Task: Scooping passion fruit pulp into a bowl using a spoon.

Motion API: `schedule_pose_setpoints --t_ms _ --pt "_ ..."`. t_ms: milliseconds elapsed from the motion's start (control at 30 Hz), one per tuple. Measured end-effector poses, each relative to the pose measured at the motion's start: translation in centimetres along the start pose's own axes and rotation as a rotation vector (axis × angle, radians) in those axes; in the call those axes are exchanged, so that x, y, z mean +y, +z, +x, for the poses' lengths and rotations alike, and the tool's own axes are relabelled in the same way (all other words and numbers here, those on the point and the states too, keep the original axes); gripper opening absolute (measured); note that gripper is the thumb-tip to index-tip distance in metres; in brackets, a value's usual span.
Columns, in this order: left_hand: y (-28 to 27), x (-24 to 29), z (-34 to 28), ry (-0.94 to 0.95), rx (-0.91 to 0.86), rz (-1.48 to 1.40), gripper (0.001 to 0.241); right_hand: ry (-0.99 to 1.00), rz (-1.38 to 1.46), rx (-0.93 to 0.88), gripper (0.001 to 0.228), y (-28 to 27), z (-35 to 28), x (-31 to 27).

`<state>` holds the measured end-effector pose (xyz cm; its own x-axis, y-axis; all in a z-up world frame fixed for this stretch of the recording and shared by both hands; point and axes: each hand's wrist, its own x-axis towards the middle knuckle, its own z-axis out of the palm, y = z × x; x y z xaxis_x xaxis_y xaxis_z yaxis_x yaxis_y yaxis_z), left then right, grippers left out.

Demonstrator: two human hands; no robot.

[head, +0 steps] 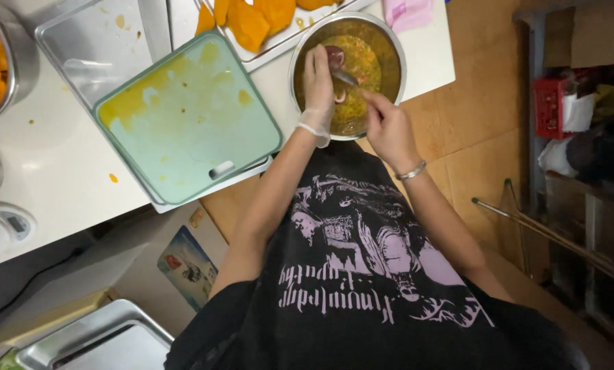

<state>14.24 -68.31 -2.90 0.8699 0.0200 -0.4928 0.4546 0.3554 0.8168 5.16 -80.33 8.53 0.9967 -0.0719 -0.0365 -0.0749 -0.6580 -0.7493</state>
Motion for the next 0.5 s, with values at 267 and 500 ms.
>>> schedule_pose_setpoints --t_ms 267,500 --pt "0.2 1.2 -0.1 -0.083 0.004 0.027 0.039 0.145 -0.021 -0.038 0.03 0.5 0.0 0.1" --pt "-1.4 -1.5 2.7 0.169 -0.154 -0.056 0.037 -0.11 0.062 -0.041 0.025 -1.4 1.1 0.2"
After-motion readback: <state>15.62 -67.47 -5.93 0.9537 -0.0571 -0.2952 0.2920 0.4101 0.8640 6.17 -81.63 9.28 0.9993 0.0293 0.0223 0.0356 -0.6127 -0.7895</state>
